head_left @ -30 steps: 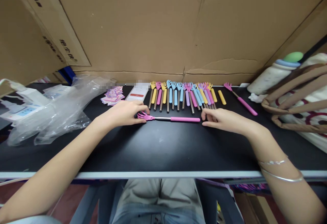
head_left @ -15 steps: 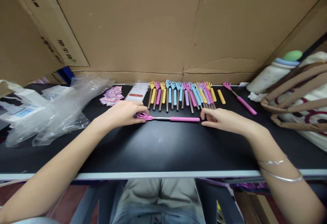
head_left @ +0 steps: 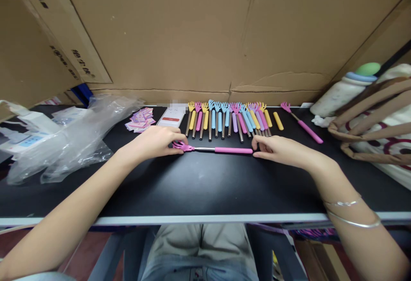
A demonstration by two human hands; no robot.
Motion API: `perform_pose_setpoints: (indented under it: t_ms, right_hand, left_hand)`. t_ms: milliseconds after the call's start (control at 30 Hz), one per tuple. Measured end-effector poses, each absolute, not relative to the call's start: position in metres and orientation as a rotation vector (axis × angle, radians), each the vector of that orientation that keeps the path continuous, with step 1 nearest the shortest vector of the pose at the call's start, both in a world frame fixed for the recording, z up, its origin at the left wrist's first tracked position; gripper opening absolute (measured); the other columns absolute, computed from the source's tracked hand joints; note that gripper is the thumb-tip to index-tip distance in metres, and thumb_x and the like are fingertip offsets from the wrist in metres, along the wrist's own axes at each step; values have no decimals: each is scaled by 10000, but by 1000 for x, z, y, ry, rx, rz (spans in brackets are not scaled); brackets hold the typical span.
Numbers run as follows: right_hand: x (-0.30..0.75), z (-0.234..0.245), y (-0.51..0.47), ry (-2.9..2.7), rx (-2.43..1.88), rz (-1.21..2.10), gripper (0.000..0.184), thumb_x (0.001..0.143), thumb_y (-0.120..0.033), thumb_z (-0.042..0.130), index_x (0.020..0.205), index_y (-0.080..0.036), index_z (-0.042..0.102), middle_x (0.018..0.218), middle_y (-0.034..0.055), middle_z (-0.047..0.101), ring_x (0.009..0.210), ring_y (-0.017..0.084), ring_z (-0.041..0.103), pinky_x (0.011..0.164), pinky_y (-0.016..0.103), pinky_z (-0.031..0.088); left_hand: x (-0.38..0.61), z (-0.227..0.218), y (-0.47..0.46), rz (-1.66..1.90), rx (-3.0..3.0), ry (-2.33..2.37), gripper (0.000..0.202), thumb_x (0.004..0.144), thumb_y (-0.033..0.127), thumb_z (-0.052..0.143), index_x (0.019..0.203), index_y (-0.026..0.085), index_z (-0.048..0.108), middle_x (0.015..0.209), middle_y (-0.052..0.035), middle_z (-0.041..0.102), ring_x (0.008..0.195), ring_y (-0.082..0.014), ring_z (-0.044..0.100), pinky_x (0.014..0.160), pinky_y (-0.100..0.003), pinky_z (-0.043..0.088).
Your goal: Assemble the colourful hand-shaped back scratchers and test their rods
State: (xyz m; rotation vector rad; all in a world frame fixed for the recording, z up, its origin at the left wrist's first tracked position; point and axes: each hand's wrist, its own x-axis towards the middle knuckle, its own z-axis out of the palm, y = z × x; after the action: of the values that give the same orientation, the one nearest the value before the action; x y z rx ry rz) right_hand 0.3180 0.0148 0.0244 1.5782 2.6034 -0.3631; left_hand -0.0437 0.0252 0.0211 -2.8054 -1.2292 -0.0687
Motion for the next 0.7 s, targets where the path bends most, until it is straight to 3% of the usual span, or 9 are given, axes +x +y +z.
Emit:
perform_pose_setpoints:
  t_ms: [500,700]
  right_hand:
    - [317,27,12,2560,1589,-361,228,842,-434,458,925,-225,498,666,-20,541,548,115,470,500,221,298]
    - [316,28,13,2557,1599,-352,230,841,-425,460,935,-220,500,670,-18,542,543,112,467,499,218,302]
  left_hand:
    - [-36,18,20,-156,-2801,-1180,294,864,480,515,1049,277,621,988,-1,636,874,-151,606,681,-214,397]
    - [-23,10,16,-264,-2753,-1129,261,867,446,529,1026,262,623,958,0,637,888,-146,592,635,-213,387]
